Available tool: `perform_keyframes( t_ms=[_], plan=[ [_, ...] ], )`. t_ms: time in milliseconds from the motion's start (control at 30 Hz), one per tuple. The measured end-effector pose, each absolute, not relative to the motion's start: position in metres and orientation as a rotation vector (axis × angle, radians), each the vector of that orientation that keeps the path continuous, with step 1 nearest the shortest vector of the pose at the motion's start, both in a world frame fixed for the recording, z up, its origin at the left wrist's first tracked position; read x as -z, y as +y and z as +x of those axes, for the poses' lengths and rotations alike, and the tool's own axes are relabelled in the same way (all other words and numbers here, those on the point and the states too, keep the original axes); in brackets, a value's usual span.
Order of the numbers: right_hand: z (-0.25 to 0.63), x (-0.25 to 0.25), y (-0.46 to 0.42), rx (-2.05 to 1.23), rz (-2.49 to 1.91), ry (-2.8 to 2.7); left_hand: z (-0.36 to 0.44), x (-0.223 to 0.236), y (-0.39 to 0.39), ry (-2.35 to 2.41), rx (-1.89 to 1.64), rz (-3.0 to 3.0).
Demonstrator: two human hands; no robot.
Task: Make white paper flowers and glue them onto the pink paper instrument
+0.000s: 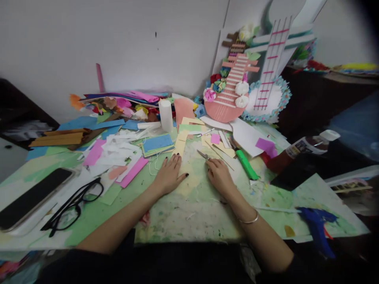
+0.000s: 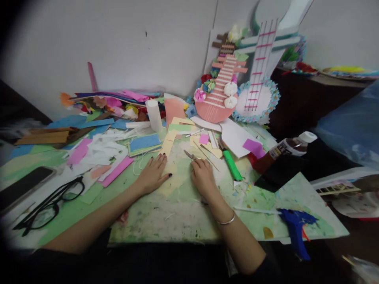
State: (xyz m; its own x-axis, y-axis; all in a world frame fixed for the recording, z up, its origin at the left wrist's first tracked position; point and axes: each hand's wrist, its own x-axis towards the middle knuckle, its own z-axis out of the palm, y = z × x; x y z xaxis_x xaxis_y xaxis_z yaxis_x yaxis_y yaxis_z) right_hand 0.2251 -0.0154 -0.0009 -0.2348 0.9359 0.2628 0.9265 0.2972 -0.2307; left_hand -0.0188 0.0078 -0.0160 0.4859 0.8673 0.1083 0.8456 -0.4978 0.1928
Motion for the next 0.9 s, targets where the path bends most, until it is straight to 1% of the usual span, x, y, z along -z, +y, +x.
perform_keyframes(
  t_ms=[200,367,467,567,667,800,900],
  plan=[
    [0.247,0.005,-0.008,-0.073,-1.811,-2.024,-0.026,0.010,-0.014,1.238,-0.163,2.684],
    [0.254,0.008,-0.008,-0.076,-1.839,-1.934,-0.027,0.008,-0.023,1.170,-0.159,2.669],
    [0.257,0.012,-0.006,-0.089,-1.801,-1.916,-0.031,0.007,-0.025,1.092,-0.225,2.607],
    [0.262,0.018,-0.004,-0.096,-1.751,-1.893,-0.040,0.000,-0.021,1.054,-0.417,2.521],
    [0.267,0.023,-0.003,-0.093,-1.702,-1.876,-0.053,-0.016,0.002,1.149,-0.688,2.520],
    [0.269,0.026,-0.001,-0.078,-1.639,-1.873,-0.068,-0.044,0.078,1.368,-1.093,2.589],
    [0.268,0.026,0.001,-0.064,-1.593,-1.875,-0.071,-0.068,0.152,1.551,-1.275,2.374]
  ],
)
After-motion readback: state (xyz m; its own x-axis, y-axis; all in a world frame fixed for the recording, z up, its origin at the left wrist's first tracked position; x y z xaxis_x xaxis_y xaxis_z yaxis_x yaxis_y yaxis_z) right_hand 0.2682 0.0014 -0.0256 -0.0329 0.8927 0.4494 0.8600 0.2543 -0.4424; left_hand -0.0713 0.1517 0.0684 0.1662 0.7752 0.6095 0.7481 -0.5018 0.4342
